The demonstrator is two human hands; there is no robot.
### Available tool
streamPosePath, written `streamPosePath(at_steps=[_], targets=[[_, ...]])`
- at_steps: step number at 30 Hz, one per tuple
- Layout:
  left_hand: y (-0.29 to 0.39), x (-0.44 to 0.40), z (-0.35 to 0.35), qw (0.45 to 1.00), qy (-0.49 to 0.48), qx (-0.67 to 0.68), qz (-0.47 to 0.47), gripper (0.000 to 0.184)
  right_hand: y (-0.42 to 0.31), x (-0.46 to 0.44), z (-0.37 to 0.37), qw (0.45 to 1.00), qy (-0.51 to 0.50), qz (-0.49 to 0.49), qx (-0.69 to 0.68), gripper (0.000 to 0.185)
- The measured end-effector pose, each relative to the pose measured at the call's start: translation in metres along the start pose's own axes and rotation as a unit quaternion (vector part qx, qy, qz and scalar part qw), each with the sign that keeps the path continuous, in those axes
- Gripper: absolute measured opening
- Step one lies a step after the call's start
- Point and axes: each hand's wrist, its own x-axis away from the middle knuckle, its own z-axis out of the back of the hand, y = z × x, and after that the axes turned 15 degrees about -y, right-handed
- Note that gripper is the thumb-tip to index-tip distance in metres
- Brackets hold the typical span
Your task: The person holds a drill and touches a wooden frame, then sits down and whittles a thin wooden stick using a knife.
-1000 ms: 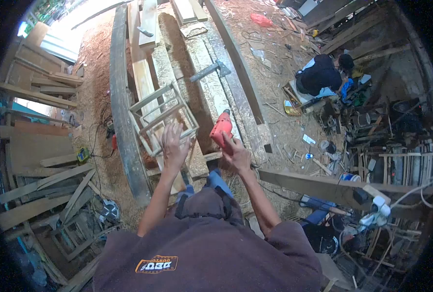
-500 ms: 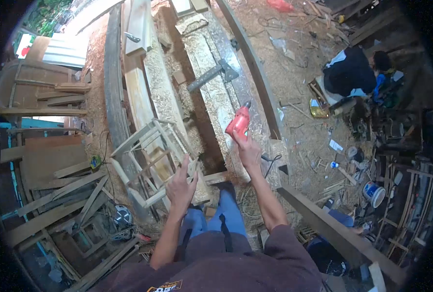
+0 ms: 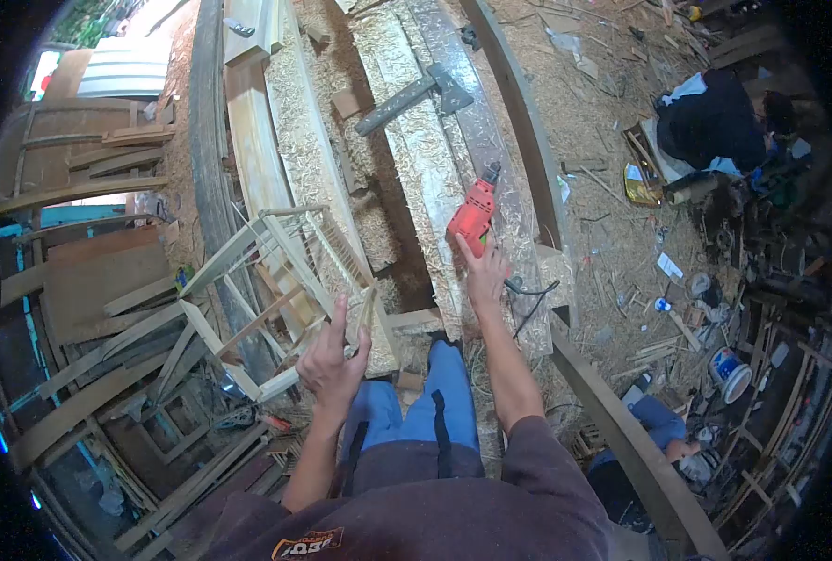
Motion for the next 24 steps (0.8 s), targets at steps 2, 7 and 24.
streamPosePath(at_steps=[2,7,24], targets=[[0.0,0.001,-0.002,1.0,-0.001,-0.001,-0.002,0.062,0.001,0.001,-0.001,1.0,-0.002,0.007,-0.02,0.075],[0.0,0.002,-0.001,1.0,0.005,-0.012,-0.015,0.064,-0.006,0.003,0.007,1.0,0.003,0.009,-0.012,0.077],[-0.044,0.015,0.019,0.925,0.017,0.379,0.013,0.06,-0.221,0.065,0.251,0.915,-0.038,0.197,-0.349,0.052]])
